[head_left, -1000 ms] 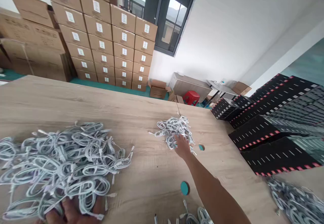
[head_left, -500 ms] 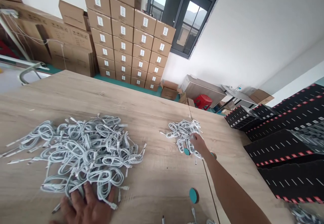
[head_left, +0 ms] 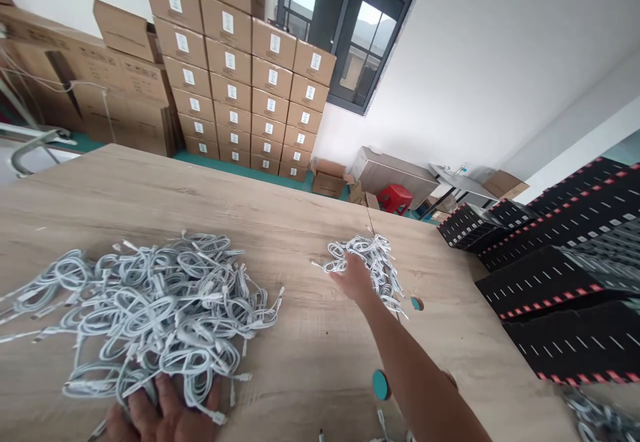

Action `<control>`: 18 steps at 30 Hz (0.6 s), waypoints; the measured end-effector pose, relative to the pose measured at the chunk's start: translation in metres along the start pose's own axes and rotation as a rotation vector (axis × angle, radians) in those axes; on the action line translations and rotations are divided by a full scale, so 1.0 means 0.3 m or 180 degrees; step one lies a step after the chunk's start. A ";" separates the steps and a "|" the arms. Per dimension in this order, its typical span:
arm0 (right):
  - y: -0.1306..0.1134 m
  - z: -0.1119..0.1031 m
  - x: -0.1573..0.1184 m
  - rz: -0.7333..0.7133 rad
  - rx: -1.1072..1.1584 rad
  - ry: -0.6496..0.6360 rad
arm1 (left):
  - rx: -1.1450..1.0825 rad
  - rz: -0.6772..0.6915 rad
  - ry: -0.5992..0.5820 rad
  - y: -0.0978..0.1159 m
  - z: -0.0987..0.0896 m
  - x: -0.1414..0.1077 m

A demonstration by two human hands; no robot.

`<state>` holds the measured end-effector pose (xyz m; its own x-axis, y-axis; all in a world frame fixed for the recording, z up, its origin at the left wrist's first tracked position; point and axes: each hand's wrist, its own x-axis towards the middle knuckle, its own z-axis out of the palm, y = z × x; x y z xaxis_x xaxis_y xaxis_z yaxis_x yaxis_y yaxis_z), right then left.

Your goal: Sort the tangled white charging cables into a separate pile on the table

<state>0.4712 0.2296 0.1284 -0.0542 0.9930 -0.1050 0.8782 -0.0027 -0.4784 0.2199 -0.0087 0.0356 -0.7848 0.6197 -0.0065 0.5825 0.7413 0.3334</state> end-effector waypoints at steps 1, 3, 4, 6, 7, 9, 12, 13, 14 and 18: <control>0.065 -0.004 0.013 0.0401 -0.0347 0.0199 | 0.0006 -0.0043 0.0138 0.009 -0.007 -0.007; 0.182 0.004 0.028 0.0924 -0.0762 0.0257 | 0.0019 -0.0053 0.0302 0.021 -0.020 -0.018; 0.227 0.014 0.029 0.1035 -0.0856 0.0233 | 0.0027 -0.0022 0.0305 0.022 -0.023 -0.021; 0.287 0.038 0.022 0.1025 -0.0939 0.0264 | 0.0038 0.0026 0.0302 0.014 -0.021 -0.023; 0.304 0.049 0.015 0.0977 -0.0948 0.0329 | 0.0045 0.0042 0.0299 0.007 -0.018 -0.022; 0.322 0.063 0.003 0.0793 -0.0912 0.0454 | 0.0040 0.0067 0.0284 -0.003 -0.012 -0.019; 0.337 0.072 -0.015 0.0408 -0.0893 0.0448 | -0.0030 0.0085 0.0175 -0.007 -0.010 -0.014; 0.341 0.076 -0.021 0.0270 -0.0958 0.0443 | -0.0044 0.0085 0.0159 -0.006 -0.010 -0.013; 0.345 0.081 -0.027 0.0155 -0.1056 0.0444 | -0.0048 0.0090 0.0150 -0.005 -0.010 -0.012; 0.358 0.106 -0.048 0.0061 -0.1237 0.0461 | 0.0006 0.0086 0.0201 -0.005 -0.006 -0.015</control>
<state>0.5511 0.2113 0.0509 0.0070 0.9996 0.0264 0.9940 -0.0041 -0.1097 0.2221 -0.0129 0.0367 -0.7805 0.6221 0.0619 0.6041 0.7250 0.3309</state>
